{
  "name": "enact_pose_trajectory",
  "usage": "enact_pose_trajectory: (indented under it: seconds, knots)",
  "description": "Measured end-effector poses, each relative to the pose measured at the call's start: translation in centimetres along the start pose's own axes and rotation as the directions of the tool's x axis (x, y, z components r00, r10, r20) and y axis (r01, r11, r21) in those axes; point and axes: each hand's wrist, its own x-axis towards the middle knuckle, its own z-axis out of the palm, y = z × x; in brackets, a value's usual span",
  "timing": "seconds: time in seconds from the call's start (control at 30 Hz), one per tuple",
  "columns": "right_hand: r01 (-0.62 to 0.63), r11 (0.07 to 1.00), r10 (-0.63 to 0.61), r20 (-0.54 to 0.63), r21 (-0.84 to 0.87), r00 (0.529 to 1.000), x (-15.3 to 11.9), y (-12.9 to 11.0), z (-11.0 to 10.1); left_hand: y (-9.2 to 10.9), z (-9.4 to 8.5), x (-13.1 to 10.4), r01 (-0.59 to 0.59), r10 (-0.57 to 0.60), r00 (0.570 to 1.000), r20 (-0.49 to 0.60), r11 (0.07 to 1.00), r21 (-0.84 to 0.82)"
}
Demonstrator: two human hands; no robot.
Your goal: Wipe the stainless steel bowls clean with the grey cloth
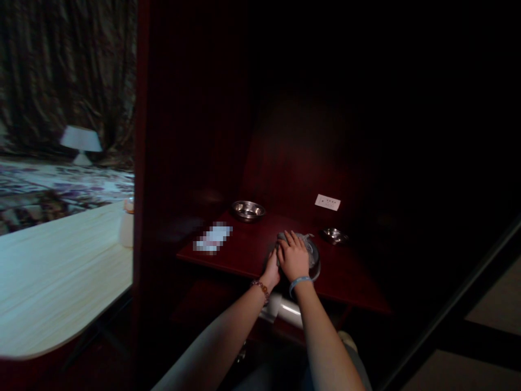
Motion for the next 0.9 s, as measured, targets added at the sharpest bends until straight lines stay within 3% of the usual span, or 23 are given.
enact_pose_trajectory:
  seconds: [0.1,0.23,0.43,0.57,0.67,0.83,0.9]
  knots:
    - [-0.046,0.998,0.047,-0.013,0.036,0.999,0.2,0.2,-0.2,-0.5,-0.5,0.5,0.005,-0.002,0.996,0.085,0.999,-0.039]
    - [-0.107,0.988,0.113,-0.050,0.112,0.992,0.5,1.1,0.0,-0.9,-0.7,1.1,-0.025,0.028,0.992,0.121,0.999,-0.031]
    - [-0.299,0.921,0.319,-0.044,0.250,0.947,0.6,4.4,-0.5,-0.8,-0.3,0.8,0.060,-0.066,0.986,0.154,0.997,0.045]
    - [-0.516,0.773,0.538,0.049,0.369,0.841,-0.4,6.6,-1.0,-0.4,-0.3,0.7,0.143,-0.145,0.976,0.161,0.989,0.028]
    - [-0.594,0.638,0.634,0.102,0.490,0.766,-1.1,7.8,-0.7,-0.1,-0.3,0.6,0.178,-0.171,0.965,0.199,0.984,-0.019]
    - [-0.556,0.419,0.707,0.127,0.718,0.696,-1.5,9.3,1.1,0.5,-0.4,0.8,0.132,-0.118,0.982,0.147,0.987,-0.087]
    - [-0.482,0.362,0.706,0.103,0.798,0.701,-1.5,9.6,2.0,0.6,-0.4,0.8,0.102,-0.087,0.988,0.126,0.988,-0.112]
